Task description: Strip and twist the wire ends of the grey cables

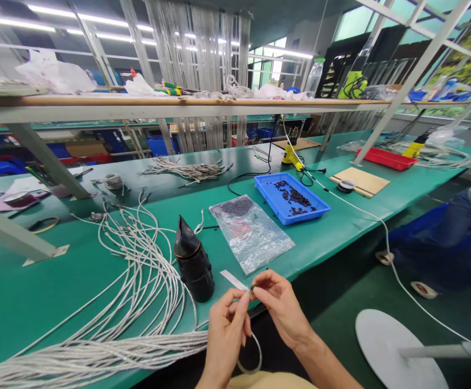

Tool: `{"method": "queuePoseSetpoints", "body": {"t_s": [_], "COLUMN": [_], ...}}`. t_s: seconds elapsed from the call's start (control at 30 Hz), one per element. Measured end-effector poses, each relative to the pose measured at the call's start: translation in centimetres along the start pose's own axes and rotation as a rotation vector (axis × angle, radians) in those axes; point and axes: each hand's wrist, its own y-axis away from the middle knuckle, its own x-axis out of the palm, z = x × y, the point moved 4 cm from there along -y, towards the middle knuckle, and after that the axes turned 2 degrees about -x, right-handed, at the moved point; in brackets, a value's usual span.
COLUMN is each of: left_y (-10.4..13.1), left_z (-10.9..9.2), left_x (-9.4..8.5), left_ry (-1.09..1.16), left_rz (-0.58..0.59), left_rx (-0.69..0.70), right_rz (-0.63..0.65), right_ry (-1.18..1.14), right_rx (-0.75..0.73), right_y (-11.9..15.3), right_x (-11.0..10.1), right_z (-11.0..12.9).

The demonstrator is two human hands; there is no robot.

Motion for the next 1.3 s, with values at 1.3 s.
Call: {"method": "queuePoseSetpoints", "body": {"t_s": [1.3], "left_y": [0.2], "left_z": [-0.3], "left_x": [0.0], "left_ry": [-0.061], "left_rz": [0.009], "left_rx": [0.017], "right_rz": [-0.014], "right_ry": [-0.026], "right_rx": [-0.049], "right_y": [0.2], "right_x": [0.4], "right_z": [0.9]}}
